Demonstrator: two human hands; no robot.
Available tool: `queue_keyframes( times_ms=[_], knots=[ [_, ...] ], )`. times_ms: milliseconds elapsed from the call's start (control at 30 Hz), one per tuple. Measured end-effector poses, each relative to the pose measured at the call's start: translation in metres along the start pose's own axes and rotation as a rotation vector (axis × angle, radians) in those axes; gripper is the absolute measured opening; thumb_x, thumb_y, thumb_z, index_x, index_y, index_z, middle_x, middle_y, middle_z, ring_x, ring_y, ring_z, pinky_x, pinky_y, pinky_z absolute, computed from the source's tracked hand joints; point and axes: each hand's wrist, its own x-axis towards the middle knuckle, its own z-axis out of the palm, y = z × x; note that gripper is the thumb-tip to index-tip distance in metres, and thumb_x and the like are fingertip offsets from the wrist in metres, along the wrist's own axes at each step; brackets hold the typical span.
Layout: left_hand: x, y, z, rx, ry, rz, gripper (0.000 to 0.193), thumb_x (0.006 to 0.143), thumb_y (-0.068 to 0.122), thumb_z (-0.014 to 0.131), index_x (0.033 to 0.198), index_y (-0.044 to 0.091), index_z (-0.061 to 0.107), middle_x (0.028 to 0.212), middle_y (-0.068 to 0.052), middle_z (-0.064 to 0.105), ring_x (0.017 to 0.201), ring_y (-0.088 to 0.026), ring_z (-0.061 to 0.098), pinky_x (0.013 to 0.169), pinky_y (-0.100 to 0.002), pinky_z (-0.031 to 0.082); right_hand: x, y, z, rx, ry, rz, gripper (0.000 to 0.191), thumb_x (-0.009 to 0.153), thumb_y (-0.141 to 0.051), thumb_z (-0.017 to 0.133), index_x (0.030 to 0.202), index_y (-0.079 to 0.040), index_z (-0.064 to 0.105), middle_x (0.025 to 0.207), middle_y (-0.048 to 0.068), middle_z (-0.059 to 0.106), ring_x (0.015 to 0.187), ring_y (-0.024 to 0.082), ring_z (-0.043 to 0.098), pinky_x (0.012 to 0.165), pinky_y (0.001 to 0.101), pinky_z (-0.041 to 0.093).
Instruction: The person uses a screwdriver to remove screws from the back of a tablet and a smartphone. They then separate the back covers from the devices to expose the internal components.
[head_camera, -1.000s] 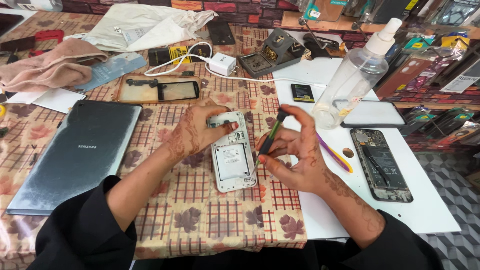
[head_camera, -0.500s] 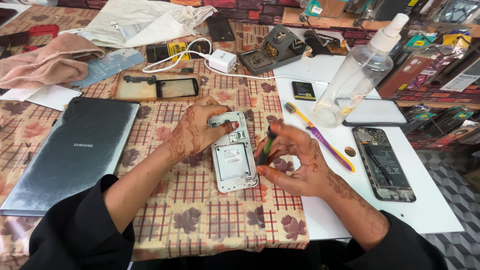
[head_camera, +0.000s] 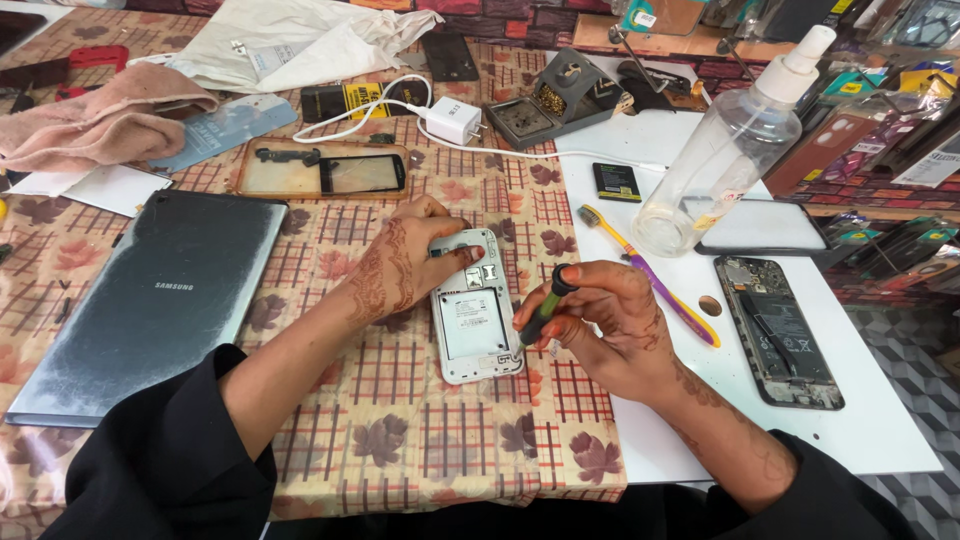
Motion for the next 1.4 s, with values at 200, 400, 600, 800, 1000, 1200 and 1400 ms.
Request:
queue_keyframes(
  times_ms=[200, 400, 600, 800, 1000, 1200, 1400],
  knots=[
    [-0.001, 0.003, -0.001, -0.016, 0.024, 0.034, 0.045, 0.088, 0.038, 0.076, 0.113, 0.001, 0.074, 0.110, -0.017, 0.063, 0.111, -0.032, 0.058, 0.095, -0.042, 0.047, 0.009, -0.007, 0.001, -0.175, -0.044, -0.147, 0.072, 0.089, 0.008, 0.070, 0.143, -0.021, 0.033, 0.118, 0.019, 0.060, 0.111, 0.027, 0.064, 0.097, 0.0403, 0.057],
    [0.000, 0.003, 0.000, -0.026, 0.030, 0.025, 0.046, 0.088, 0.037, 0.075, 0.116, 0.001, 0.073, 0.111, -0.016, 0.063, 0.112, -0.032, 0.059, 0.096, -0.042, 0.046, 0.003, -0.003, 0.003, 0.026, -0.004, -0.040, 0.062, 0.100, 0.015, 0.062, 0.145, -0.022, 0.040, 0.119, 0.019, 0.065, 0.109, 0.029, 0.071, 0.089, 0.0413, 0.064],
    [-0.001, 0.002, 0.002, -0.031, -0.004, -0.008, 0.045, 0.090, 0.037, 0.074, 0.118, 0.002, 0.073, 0.112, -0.017, 0.062, 0.111, -0.032, 0.059, 0.094, -0.041, 0.047, 0.002, -0.009, 0.005, 0.093, 0.000, -0.021, 0.058, 0.103, 0.015, 0.056, 0.143, -0.021, 0.034, 0.120, 0.019, 0.065, 0.114, 0.030, 0.071, 0.096, 0.0420, 0.060],
    [-0.005, 0.001, -0.001, -0.006, -0.018, 0.003, 0.042, 0.090, 0.038, 0.072, 0.114, 0.004, 0.074, 0.110, -0.016, 0.064, 0.108, -0.031, 0.061, 0.093, -0.041, 0.049, 0.008, -0.007, 0.009, -0.117, 0.093, -0.021, 0.067, 0.093, 0.014, 0.071, 0.138, -0.018, 0.033, 0.117, 0.019, 0.060, 0.106, 0.024, 0.067, 0.091, 0.0385, 0.063],
    [-0.009, 0.004, -0.003, 0.065, -0.009, 0.046, 0.040, 0.090, 0.039, 0.073, 0.111, 0.004, 0.075, 0.110, -0.015, 0.064, 0.107, -0.033, 0.060, 0.093, -0.044, 0.047, 0.008, -0.011, 0.005, 0.024, 0.033, 0.061, 0.056, 0.105, 0.012, 0.057, 0.143, -0.019, 0.031, 0.127, 0.017, 0.067, 0.124, 0.025, 0.069, 0.106, 0.0399, 0.059],
    [-0.010, 0.008, -0.022, 0.008, -0.168, 0.054, 0.064, 0.069, 0.044, 0.087, 0.116, 0.004, 0.071, 0.115, -0.014, 0.063, 0.112, -0.031, 0.061, 0.097, -0.040, 0.048, 0.015, -0.006, 0.007, -0.095, 0.036, -0.034, 0.068, 0.099, 0.010, 0.069, 0.149, -0.017, 0.033, 0.124, 0.016, 0.061, 0.111, 0.022, 0.068, 0.102, 0.0399, 0.061],
    [-0.010, 0.008, -0.032, -0.055, -0.224, 0.074, 0.071, 0.062, 0.038, 0.091, 0.118, 0.001, 0.069, 0.119, -0.012, 0.065, 0.113, -0.027, 0.065, 0.095, -0.036, 0.052, 0.009, -0.014, 0.002, -0.024, 0.002, 0.091, 0.066, 0.106, 0.004, 0.061, 0.159, -0.015, 0.027, 0.127, 0.015, 0.068, 0.126, 0.022, 0.067, 0.112, 0.0409, 0.053]
  ],
)
